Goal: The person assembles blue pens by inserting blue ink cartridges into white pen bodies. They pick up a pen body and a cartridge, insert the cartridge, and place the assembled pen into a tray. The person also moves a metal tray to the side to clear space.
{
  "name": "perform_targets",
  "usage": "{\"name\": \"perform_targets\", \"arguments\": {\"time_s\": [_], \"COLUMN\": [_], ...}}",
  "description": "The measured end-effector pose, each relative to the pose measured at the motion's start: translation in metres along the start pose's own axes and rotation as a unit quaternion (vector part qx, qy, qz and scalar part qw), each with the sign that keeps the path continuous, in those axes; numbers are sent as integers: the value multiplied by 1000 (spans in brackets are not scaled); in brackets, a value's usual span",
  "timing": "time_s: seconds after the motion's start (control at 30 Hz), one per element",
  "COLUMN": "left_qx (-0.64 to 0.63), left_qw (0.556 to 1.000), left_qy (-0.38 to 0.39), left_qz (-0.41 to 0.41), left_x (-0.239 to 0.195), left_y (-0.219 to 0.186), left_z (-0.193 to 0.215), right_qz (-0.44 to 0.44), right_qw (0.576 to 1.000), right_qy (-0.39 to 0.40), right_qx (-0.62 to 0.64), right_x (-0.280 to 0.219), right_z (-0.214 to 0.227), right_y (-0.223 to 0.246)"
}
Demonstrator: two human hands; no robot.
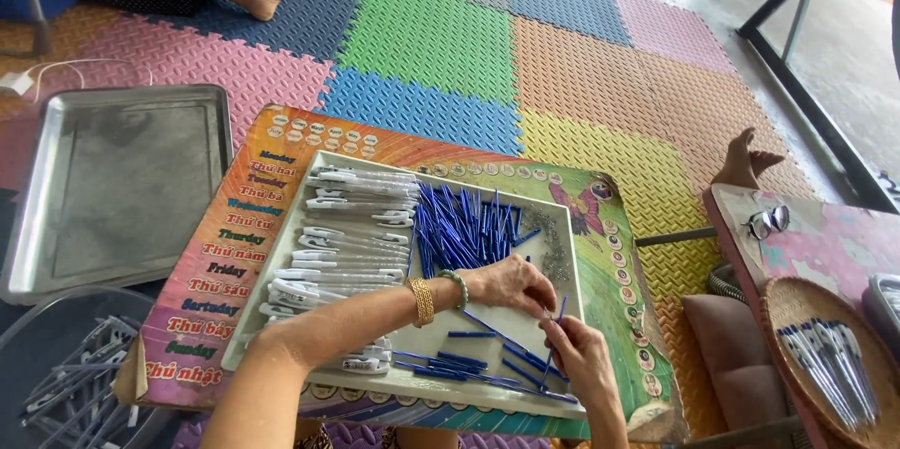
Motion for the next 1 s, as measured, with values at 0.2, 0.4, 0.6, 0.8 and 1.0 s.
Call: {"name": "perform_targets", "arguments": {"time_s": [0.2,0.4,0.6,0.8,1.0], "left_qx": [-155,-379,-287,-288,-245], "left_qw": [977,904,930,933,952], "left_qy": [8,49,-14,-32,-34], "left_qz": [143,193,231,216,179], "left_x": [-6,-8,-22,-27,-28], "left_y": [-7,15,18,18,13], "left_z": [5,-4,29,34,35], "right_qz": [-25,-4,24,141,167], "right_qw": [997,998,987,891,899], "right_qy": [30,-40,-126,-274,-292], "right_qx": [67,-48,-95,333,282], "right_x": [-3,-1,1,-34,-40], "right_z": [2,7,28,40,34], "right_y": [1,24,20,61,71]}}
Point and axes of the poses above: each hand's wrist, its own x-axis towards the middle knuckle, its own z-axis out of the back of the hand, y = z × x, the point moved 8 cm from there along x, towards the middle knuckle, and after that the axes turned 15 degrees about -y, right-handed, at the moved point
